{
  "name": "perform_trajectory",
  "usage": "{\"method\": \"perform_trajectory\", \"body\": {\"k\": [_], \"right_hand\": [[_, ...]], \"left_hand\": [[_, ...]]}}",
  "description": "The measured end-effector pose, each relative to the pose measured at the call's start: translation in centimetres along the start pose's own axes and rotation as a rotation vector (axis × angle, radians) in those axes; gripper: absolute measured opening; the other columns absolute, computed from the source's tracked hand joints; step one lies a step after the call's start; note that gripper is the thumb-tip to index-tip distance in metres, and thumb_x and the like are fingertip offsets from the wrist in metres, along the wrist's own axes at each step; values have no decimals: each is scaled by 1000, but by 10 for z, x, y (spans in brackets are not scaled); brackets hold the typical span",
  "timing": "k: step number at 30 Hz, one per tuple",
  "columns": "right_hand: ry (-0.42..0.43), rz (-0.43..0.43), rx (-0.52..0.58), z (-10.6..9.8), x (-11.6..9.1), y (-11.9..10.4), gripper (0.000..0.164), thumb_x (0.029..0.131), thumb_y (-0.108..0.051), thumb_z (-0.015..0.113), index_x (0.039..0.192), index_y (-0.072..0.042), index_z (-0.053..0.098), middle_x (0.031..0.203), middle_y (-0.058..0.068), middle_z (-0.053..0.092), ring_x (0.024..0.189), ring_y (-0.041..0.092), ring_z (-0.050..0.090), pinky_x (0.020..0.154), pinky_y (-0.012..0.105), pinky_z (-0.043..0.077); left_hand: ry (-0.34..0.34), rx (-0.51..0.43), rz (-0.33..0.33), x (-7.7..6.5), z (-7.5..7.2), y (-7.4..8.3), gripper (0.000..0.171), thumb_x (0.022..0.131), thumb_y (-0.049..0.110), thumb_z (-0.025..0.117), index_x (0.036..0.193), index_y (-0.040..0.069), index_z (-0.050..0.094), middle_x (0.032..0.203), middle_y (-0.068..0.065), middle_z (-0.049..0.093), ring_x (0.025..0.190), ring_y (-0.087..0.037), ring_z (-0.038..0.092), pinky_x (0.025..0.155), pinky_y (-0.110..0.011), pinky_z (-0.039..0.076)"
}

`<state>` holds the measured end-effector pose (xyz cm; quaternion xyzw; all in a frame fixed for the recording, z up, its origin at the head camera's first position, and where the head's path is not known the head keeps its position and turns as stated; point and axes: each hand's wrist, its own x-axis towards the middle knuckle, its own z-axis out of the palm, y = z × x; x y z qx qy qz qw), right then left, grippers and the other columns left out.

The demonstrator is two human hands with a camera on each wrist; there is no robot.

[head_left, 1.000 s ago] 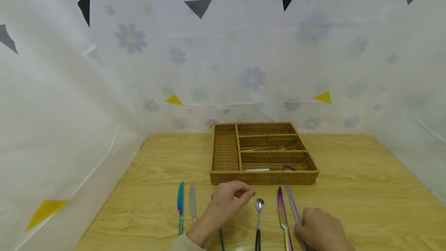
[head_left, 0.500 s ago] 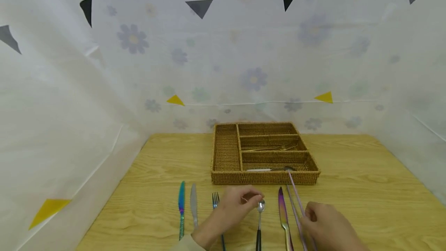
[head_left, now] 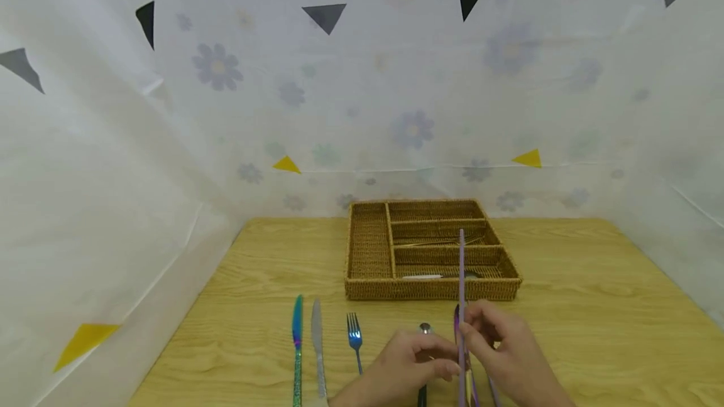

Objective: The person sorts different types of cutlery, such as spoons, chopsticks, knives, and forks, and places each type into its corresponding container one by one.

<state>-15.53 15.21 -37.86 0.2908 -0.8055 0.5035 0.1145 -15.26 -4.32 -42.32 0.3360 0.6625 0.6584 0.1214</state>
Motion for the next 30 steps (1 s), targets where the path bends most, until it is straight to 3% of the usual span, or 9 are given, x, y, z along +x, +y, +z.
{"method": "perform_trajectory", "body": {"k": [6, 13, 19, 23, 30], "right_hand": [[0, 44, 47, 8, -1, -2, 12, 94, -5, 54, 91, -16, 56, 65, -5, 55, 50, 8, 51, 45, 23, 43], [6, 59, 11, 11, -1, 3, 10, 96, -9, 52, 91, -18, 56, 66, -6, 55, 49, 4, 48, 45, 22, 43], [59, 111, -71, 11, -9, 12, 15, 97, -13, 51, 87, -21, 57, 65, -11, 54, 48, 4, 48, 44, 21, 41], [65, 142, -93, 11, -13, 16, 17, 97, -14, 50, 84, -22, 57, 61, -7, 51, 50, 4, 47, 43, 20, 40], [72, 175, -116, 10, -15, 21, 16, 98, -16, 50, 86, -22, 58, 62, -10, 52, 49, 3, 46, 43, 21, 40]], "left_hand": [[46, -41, -59, -2, 4, 2, 26, 89, 20, 61, 108, 3, 67, 102, -14, 70, 86, -4, 67, 72, -27, 57], [101, 13, -42, -6, -9, 3, 25, 90, 22, 61, 105, 2, 67, 97, -14, 70, 82, -8, 69, 70, -32, 58], [266, 85, -106, -6, -46, 12, 22, 88, 26, 65, 102, 9, 68, 96, -14, 71, 81, -20, 70, 70, -41, 57], [365, 163, -159, -1, -76, 20, 23, 89, 26, 64, 104, 9, 68, 97, -15, 70, 83, -30, 69, 70, -37, 58], [474, 301, -327, 20, -124, 28, 28, 89, 32, 63, 107, 11, 67, 92, -8, 69, 79, -25, 69, 71, -39, 58]]}}
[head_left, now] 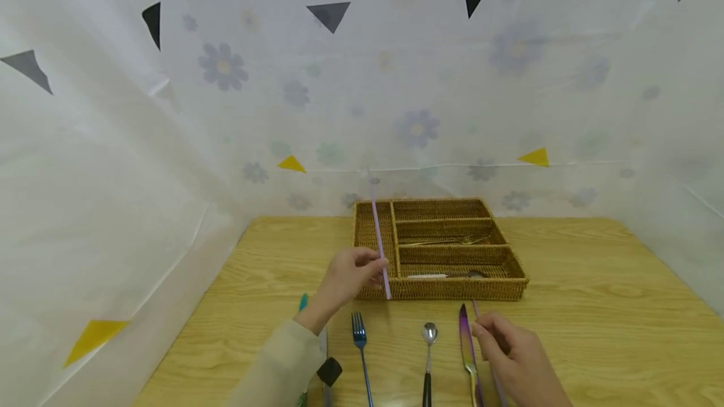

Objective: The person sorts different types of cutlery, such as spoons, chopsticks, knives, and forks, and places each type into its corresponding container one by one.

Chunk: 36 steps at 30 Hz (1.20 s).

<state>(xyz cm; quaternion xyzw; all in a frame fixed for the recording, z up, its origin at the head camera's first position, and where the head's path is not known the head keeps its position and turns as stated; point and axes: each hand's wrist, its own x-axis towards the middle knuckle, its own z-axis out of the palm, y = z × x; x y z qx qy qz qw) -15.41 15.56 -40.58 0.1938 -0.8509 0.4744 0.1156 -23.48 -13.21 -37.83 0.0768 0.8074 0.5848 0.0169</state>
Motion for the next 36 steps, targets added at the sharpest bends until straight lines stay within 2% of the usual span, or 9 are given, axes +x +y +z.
{"method": "perform_trajectory", "body": {"k": [7, 10, 13, 18, 24, 32, 36], "right_hand": [[-3, 65, -11, -1, 0, 3, 15, 98, -19, 50, 86, -20, 60, 63, -10, 54, 50, 5, 48, 43, 22, 41], [-12, 91, -4, -1, 1, 4, 16, 98, -21, 49, 87, -20, 60, 63, -7, 55, 49, 5, 48, 43, 22, 40], [-10, 84, -1, -1, 1, 7, 15, 98, -20, 49, 87, -21, 59, 63, -4, 56, 49, 6, 48, 42, 22, 40], [-2, 35, -7, 0, 0, 12, 15, 98, -17, 50, 86, -20, 59, 62, -5, 55, 48, 4, 47, 41, 22, 40], [-10, 54, 1, 0, -1, 13, 15, 98, -19, 49, 87, -20, 60, 60, -3, 54, 46, 4, 45, 40, 22, 39], [-3, 50, -14, -1, -1, 13, 16, 98, -18, 50, 86, -23, 59, 58, -4, 53, 44, 2, 43, 39, 21, 38], [-2, 64, -13, -1, -1, 14, 15, 98, -19, 50, 86, -23, 59, 59, -4, 54, 45, 3, 43, 40, 21, 38]], "left_hand": [[20, 101, -114, 36, -15, 6, 28, 92, 24, 61, 108, 3, 65, 89, -10, 68, 75, -24, 68, 70, -43, 57], [35, 134, -145, 47, -16, 5, 27, 91, 22, 62, 107, 0, 65, 87, -10, 67, 71, -23, 68, 69, -42, 58], [22, 161, -156, 54, -12, 3, 27, 91, 19, 62, 105, -4, 66, 82, -12, 68, 66, -22, 68, 65, -38, 58], [7, 172, -180, 60, -5, 2, 27, 92, 17, 61, 102, -8, 66, 80, -17, 68, 61, -21, 68, 64, -38, 58], [43, 154, -242, 65, -3, -2, 26, 92, 14, 59, 94, -11, 68, 79, -19, 68, 59, -22, 67, 65, -38, 58], [10, 290, -272, 70, 3, -12, 24, 91, 9, 61, 77, -8, 70, 67, -16, 68, 53, -20, 65, 52, -29, 56], [-8, 330, -270, 72, 6, -15, 21, 90, 8, 62, 78, -7, 70, 70, -15, 68, 57, -22, 66, 51, -28, 56]]}}
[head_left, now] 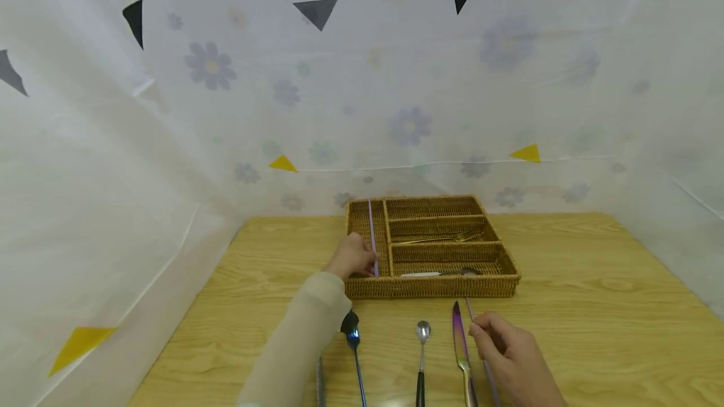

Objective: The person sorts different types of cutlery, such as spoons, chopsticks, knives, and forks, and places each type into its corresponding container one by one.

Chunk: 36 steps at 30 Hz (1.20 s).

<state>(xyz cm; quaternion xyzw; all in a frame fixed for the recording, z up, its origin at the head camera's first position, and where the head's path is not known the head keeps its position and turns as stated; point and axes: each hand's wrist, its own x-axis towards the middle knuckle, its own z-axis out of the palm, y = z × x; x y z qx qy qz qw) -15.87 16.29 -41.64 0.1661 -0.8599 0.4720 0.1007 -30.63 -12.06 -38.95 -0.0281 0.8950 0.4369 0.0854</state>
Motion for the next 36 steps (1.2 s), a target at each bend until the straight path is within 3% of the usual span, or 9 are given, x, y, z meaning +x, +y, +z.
{"method": "perform_trajectory", "body": {"k": [7, 11, 14, 18, 25, 30, 36], "right_hand": [[7, -4, 12, 1, 0, 1, 15, 97, -17, 52, 85, -22, 59, 59, -3, 54, 45, 3, 44, 40, 21, 39], [3, 21, 25, 1, 0, 1, 15, 97, -19, 52, 85, -21, 60, 59, -2, 54, 45, 4, 43, 40, 22, 39], [5, 38, 25, 2, 0, 0, 15, 97, -20, 52, 84, -21, 60, 60, -2, 54, 46, 4, 43, 40, 22, 39], [9, 41, 23, 2, 0, -1, 15, 97, -19, 52, 84, -21, 60, 60, -2, 54, 46, 4, 44, 41, 22, 40], [11, 38, 15, 1, 0, -1, 15, 97, -19, 52, 83, -22, 59, 59, -3, 52, 45, 3, 42, 40, 21, 38], [14, 28, 7, 0, 0, 0, 16, 97, -19, 52, 83, -23, 59, 58, -2, 51, 45, 2, 40, 39, 21, 37], [22, 29, -6, -2, -1, 1, 17, 96, -17, 53, 81, -24, 59, 57, -2, 52, 44, 2, 40, 39, 21, 37]], "left_hand": [[-2, 77, -12, 4, 5, 1, 20, 88, 9, 64, 74, -5, 68, 69, -14, 69, 56, -20, 67, 50, -26, 55], [34, 234, -26, 2, 7, 5, 20, 86, 14, 68, 72, 0, 64, 67, -8, 66, 55, -16, 63, 52, -26, 53], [59, 311, -47, 1, 9, 7, 17, 84, 16, 71, 79, 2, 62, 75, -9, 64, 62, -17, 61, 56, -28, 49], [63, 306, -55, 0, 14, 7, 16, 82, 13, 73, 89, 1, 64, 79, -11, 64, 64, -18, 61, 56, -30, 49], [96, 348, -36, 3, 22, 6, 13, 79, 14, 76, 79, 4, 68, 64, -6, 62, 54, -15, 55, 49, -28, 44], [109, 371, -53, 6, 27, 4, 15, 78, 19, 76, 79, 6, 69, 75, -9, 65, 58, -16, 57, 51, -30, 44], [154, 407, -5, 5, 32, 5, 14, 80, 17, 75, 82, 5, 67, 79, -13, 65, 62, -20, 60, 52, -31, 44]]}}
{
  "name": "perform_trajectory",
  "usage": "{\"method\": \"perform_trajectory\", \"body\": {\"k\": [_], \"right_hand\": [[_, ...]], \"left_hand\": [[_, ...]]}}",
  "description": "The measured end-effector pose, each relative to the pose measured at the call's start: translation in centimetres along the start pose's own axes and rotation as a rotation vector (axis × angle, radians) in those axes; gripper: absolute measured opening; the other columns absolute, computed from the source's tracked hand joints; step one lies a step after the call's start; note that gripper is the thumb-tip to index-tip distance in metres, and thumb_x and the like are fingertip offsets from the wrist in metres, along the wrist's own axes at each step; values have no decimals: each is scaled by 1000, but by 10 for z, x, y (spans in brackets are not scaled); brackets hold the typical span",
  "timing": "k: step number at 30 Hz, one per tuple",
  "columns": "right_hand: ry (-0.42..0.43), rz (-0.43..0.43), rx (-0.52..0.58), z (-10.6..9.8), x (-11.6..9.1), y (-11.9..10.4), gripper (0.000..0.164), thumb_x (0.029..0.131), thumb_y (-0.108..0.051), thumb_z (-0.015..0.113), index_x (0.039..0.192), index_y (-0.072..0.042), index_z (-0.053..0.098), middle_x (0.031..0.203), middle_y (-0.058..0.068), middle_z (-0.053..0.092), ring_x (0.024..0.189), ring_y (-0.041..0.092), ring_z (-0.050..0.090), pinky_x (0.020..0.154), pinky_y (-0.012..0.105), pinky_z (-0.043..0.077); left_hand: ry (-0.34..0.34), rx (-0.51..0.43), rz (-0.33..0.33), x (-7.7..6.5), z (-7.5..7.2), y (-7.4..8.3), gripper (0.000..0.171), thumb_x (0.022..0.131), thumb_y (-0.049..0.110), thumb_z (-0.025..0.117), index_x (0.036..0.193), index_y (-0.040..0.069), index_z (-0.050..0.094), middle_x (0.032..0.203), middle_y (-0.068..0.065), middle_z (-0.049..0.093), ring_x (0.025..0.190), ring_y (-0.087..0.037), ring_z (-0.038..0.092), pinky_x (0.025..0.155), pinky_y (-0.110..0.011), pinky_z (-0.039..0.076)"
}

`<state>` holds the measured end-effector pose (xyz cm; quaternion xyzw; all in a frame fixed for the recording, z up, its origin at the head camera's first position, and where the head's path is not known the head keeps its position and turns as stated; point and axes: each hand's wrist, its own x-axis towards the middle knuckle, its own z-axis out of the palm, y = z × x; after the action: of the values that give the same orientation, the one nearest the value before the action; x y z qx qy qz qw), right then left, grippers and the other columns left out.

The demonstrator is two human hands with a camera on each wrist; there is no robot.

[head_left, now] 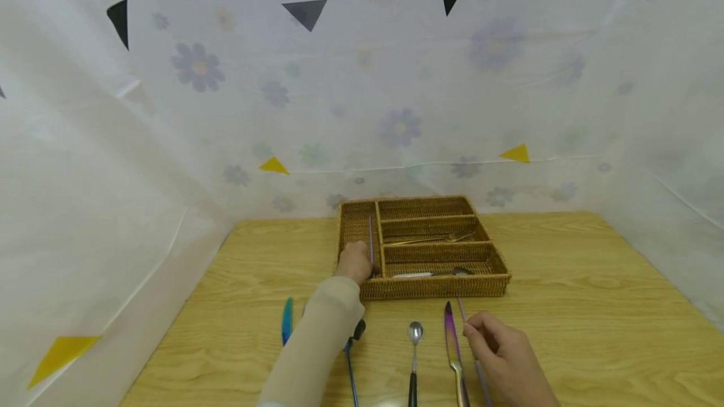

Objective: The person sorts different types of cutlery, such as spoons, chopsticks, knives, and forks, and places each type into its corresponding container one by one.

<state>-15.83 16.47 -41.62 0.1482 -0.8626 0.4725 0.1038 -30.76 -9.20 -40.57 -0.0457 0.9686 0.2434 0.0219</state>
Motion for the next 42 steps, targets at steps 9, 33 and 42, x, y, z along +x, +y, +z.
{"method": "perform_trajectory", "body": {"k": [9, 33, 42], "right_hand": [[6, -27, -16, 3, 1, 1, 18, 96, -16, 53, 80, -22, 58, 56, -8, 49, 43, 1, 40, 38, 20, 37], [-343, 308, -407, -18, 13, 22, 21, 92, -25, 56, 75, -13, 59, 60, -2, 50, 52, 10, 42, 47, 24, 36], [-505, 368, -558, -6, 9, 30, 22, 84, -31, 59, 70, -15, 56, 62, -3, 54, 57, 15, 49, 48, 31, 39]], "left_hand": [[59, -13, 127, -11, -10, -4, 15, 91, 12, 61, 79, 3, 61, 63, -7, 59, 47, -12, 53, 41, -23, 41], [91, -865, 414, -122, 4, -18, 22, 96, 27, 54, 106, 10, 65, 90, -11, 67, 72, -14, 66, 67, -29, 57], [137, -917, 452, -140, -2, -13, 19, 96, 23, 54, 104, 9, 64, 88, -9, 67, 71, -12, 65, 68, -30, 57]]}}
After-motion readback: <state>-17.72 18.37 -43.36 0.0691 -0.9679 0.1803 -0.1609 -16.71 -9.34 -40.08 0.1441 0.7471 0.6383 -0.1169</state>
